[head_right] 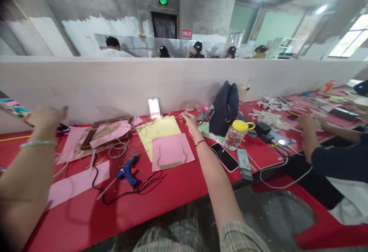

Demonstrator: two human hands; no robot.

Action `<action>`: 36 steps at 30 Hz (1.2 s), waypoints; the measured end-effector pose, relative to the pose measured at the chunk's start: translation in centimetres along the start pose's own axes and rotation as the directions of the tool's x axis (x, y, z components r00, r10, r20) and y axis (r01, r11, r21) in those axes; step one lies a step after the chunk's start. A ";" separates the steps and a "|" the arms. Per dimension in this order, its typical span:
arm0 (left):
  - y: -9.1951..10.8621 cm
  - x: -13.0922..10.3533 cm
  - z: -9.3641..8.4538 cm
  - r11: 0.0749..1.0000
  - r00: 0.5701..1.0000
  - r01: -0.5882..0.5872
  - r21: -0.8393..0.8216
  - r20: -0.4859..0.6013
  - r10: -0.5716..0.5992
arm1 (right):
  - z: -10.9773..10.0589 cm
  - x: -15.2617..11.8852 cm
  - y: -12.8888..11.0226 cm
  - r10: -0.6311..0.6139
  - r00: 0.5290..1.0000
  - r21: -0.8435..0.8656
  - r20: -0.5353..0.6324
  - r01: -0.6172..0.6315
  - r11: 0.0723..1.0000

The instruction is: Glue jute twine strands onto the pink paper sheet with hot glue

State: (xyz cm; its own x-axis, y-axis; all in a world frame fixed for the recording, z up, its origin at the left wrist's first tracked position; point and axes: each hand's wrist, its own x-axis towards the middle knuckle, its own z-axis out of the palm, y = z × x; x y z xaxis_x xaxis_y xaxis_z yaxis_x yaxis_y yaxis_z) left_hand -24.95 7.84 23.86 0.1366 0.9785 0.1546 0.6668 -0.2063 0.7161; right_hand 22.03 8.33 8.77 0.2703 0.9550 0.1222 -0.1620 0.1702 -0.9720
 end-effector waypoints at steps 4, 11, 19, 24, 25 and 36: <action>1.0 -0.4 10.6 0.969 0.956 -0.235 -0.076 -0.196 0.216 | 3.9 -2.4 2.0 -0.010 0.989 -0.035 0.146 0.016 0.999; 3.9 -0.3 27.0 0.922 0.893 -0.298 -0.247 0.269 0.360 | 6.3 -6.8 4.6 -0.051 0.975 -0.243 0.215 0.104 0.965; 1.2 -0.2 23.6 0.943 0.898 -0.302 -0.140 0.291 0.331 | -8.0 -13.4 4.8 -0.138 0.986 -0.803 -0.088 0.011 0.595; 1.5 -0.2 22.5 0.941 0.905 -0.325 -0.093 0.259 0.338 | -11.6 -15.2 5.8 -0.105 0.987 -0.951 -0.123 -0.087 0.297; 1.6 -0.2 22.5 0.941 0.905 -0.326 -0.089 0.258 0.338 | -11.6 -15.1 5.9 -0.099 0.988 -0.964 -0.116 -0.088 0.250; 0.7 -2.4 22.7 0.957 0.931 -0.282 -0.066 0.221 0.289 | -12.3 -13.1 4.3 -0.038 0.998 -0.996 -0.054 -0.051 0.079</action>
State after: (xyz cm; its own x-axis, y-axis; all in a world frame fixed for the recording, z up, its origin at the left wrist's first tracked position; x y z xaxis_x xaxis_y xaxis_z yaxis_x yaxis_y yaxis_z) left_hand -8.20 5.52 8.57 0.4821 0.8529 0.2005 0.5518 -0.4733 0.6866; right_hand 29.47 -6.45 0.48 0.3271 0.9334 0.1476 0.9183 -0.2771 -0.2827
